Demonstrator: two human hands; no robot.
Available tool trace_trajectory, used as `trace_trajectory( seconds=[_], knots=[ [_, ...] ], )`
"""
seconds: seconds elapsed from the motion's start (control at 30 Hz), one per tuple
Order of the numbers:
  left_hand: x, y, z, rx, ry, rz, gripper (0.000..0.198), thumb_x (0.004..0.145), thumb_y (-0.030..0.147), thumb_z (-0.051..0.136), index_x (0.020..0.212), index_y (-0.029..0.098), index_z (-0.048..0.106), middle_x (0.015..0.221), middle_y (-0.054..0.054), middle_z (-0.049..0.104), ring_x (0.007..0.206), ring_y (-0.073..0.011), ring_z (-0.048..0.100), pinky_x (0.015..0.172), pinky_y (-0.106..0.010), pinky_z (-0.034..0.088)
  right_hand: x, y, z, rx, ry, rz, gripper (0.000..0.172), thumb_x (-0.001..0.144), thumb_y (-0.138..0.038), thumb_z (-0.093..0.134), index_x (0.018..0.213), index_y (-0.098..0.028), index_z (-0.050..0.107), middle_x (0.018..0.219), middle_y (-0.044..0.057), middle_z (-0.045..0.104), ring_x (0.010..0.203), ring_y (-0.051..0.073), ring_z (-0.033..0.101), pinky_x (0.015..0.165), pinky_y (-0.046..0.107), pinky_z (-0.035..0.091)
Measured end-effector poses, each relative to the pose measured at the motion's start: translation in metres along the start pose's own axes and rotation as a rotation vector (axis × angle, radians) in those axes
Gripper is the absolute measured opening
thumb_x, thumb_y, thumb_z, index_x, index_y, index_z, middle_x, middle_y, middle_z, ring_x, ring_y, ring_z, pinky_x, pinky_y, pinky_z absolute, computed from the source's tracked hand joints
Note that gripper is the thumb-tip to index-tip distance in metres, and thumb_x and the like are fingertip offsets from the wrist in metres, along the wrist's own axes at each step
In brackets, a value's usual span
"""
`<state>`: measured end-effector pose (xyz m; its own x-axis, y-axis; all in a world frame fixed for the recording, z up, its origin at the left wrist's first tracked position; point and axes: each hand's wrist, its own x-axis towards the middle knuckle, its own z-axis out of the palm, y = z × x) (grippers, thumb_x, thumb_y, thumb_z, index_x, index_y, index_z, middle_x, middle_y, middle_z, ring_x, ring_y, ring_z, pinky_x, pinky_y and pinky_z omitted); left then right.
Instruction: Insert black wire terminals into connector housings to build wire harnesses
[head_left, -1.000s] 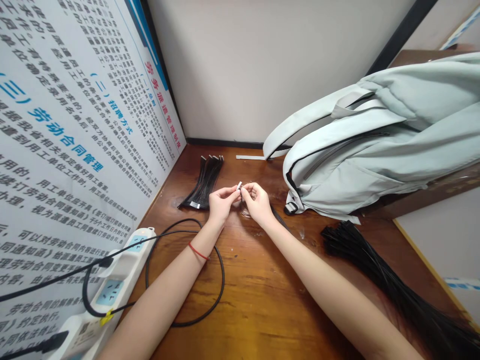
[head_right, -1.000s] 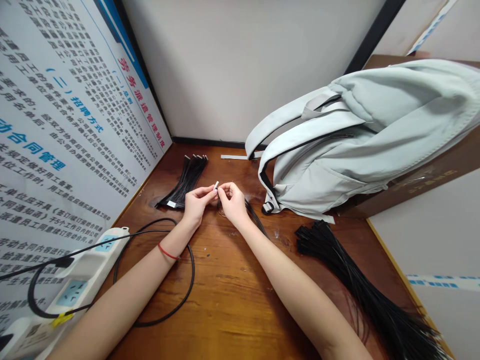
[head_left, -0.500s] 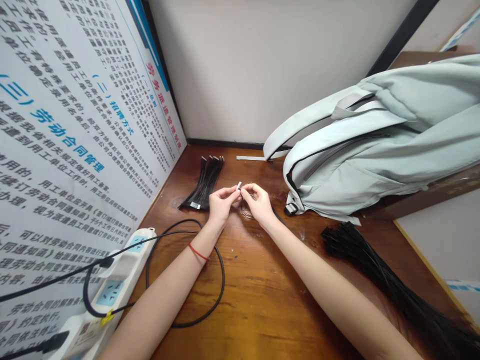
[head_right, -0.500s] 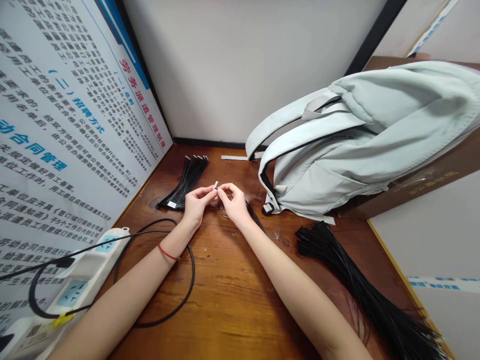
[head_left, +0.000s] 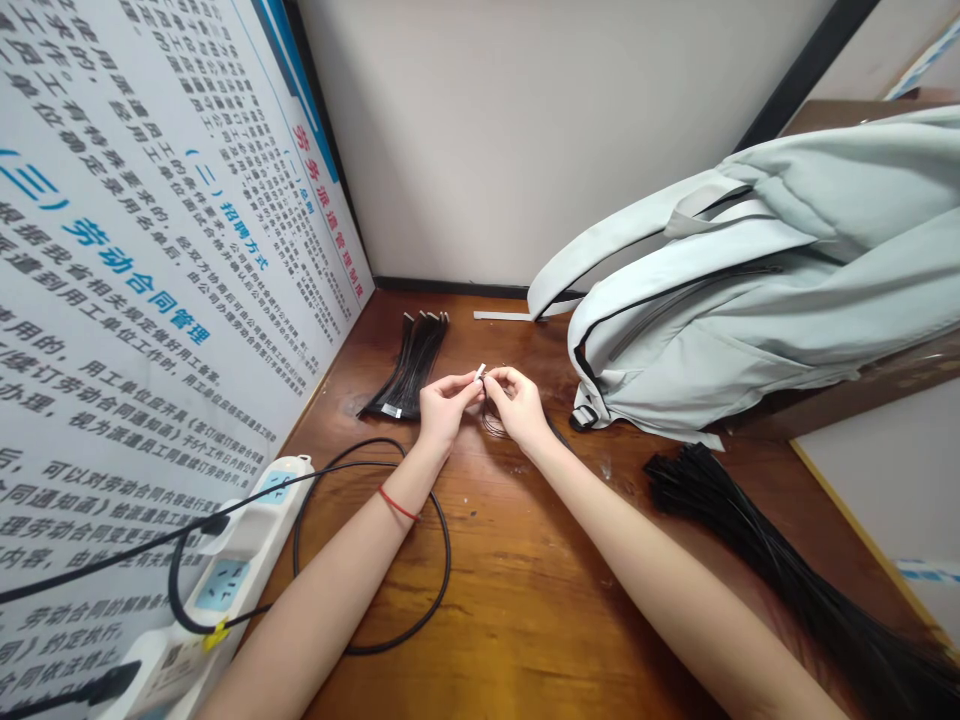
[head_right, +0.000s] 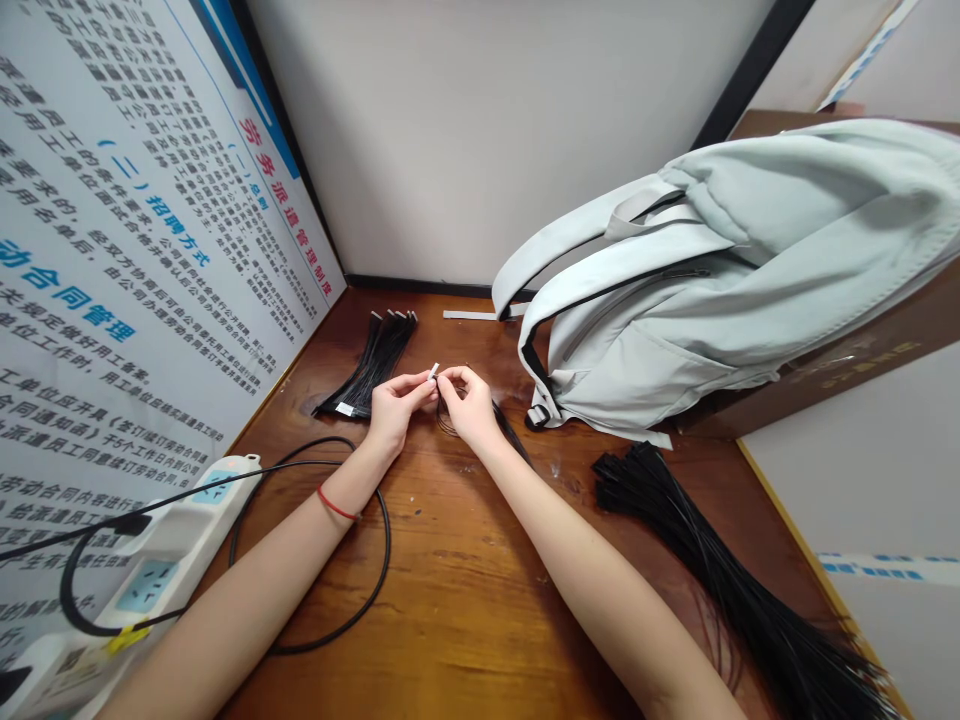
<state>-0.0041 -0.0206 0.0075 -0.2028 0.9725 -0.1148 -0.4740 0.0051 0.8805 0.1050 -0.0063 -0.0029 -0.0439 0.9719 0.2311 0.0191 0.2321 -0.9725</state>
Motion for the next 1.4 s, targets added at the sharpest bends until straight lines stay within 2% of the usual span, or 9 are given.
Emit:
trace_trajectory(
  seconds=[0.63, 0.87, 1.4],
  knots=[
    [0.0, -0.001, 0.0, 0.016, -0.012, 0.015, 0.034, 0.043, 0.026, 0.083, 0.071, 0.012, 0.071, 0.075, -0.006, 0.071, 0.062, -0.0124, 0.063, 0.071, -0.033, 0.055, 0.001, 0.002, -0.003, -0.092, -0.018, -0.056, 0.022, 0.077, -0.041, 0.056, 0.075, -0.019, 0.057, 0.076, 0.003, 0.062, 0.074, 0.018, 0.058, 0.072, 0.032, 0.048],
    [-0.001, 0.001, 0.0, 0.015, -0.021, 0.008, 0.034, 0.043, 0.026, 0.082, 0.073, 0.013, 0.072, 0.075, -0.006, 0.072, 0.063, -0.0131, 0.063, 0.07, -0.032, 0.055, -0.004, -0.01, -0.006, -0.288, 0.049, -0.152, 0.013, 0.078, -0.032, 0.057, 0.073, -0.019, 0.059, 0.076, 0.003, 0.058, 0.068, 0.016, 0.055, 0.065, 0.029, 0.045],
    [-0.002, 0.002, 0.001, 0.023, -0.027, 0.003, 0.033, 0.042, 0.025, 0.082, 0.071, 0.013, 0.072, 0.069, -0.004, 0.071, 0.057, -0.0107, 0.061, 0.066, -0.029, 0.054, -0.003, -0.009, -0.006, -0.3, 0.026, -0.164, 0.011, 0.078, -0.028, 0.055, 0.074, -0.018, 0.057, 0.077, 0.003, 0.059, 0.069, 0.015, 0.055, 0.064, 0.028, 0.044]
  ],
)
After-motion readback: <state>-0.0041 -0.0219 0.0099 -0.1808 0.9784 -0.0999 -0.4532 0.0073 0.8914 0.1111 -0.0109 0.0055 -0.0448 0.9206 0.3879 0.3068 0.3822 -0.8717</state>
